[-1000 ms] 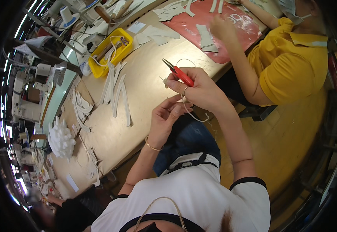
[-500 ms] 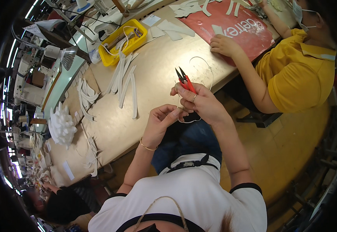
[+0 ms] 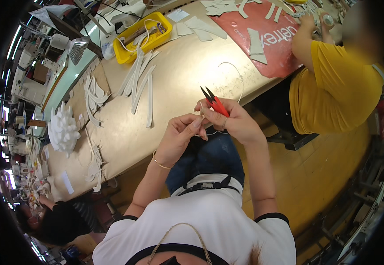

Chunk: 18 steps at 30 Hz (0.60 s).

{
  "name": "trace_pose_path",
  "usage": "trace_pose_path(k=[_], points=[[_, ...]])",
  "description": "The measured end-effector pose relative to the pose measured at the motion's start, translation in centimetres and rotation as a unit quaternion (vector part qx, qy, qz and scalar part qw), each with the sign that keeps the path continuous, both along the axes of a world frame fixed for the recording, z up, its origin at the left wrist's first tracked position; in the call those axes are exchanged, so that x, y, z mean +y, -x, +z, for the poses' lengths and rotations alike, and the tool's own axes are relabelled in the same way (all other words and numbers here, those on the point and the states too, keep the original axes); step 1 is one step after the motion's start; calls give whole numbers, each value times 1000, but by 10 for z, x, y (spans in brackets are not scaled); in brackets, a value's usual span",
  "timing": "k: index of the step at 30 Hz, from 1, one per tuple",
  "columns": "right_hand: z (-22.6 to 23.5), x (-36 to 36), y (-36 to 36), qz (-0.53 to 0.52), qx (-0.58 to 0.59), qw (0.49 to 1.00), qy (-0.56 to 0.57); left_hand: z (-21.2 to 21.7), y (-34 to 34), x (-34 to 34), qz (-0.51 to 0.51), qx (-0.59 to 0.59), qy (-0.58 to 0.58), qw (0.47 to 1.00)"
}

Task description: The person uses red-handled scissors to trim white foam pieces on a workbench. They repeatedly pick up foam strips, cut along edges, and set the trimmed pieces aside. A coworker in a yellow shirt works nearby on similar materials.

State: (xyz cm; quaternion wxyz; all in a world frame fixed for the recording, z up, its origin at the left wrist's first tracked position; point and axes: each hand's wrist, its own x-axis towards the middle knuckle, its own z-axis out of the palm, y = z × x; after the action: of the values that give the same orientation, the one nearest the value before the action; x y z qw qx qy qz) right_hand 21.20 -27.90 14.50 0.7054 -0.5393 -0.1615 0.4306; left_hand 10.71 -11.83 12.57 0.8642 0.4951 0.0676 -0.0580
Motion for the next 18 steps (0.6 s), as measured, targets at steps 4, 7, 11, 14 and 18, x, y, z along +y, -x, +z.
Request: trace_pose_path(k=[4, 7, 11, 14, 18], points=[[-3, -2, -2, 23, 27, 995, -90, 0, -7, 2, -33, 34, 5, 999], [-8, -8, -4, -69, 3, 996, -61, 0, -10, -13, 74, -9, -51, 996], [-15, -18, 1, -155, -161, 972, 66, -1, -14, -18, 151, -5, -113, 982], [-22, -26, 5, -155, -193, 965, 90, -5, -23, -20, 153, 9, -118, 981], [-34, -32, 11, -186, -238, 948, 99, -15, -37, -32, 148, 11, -124, 981]])
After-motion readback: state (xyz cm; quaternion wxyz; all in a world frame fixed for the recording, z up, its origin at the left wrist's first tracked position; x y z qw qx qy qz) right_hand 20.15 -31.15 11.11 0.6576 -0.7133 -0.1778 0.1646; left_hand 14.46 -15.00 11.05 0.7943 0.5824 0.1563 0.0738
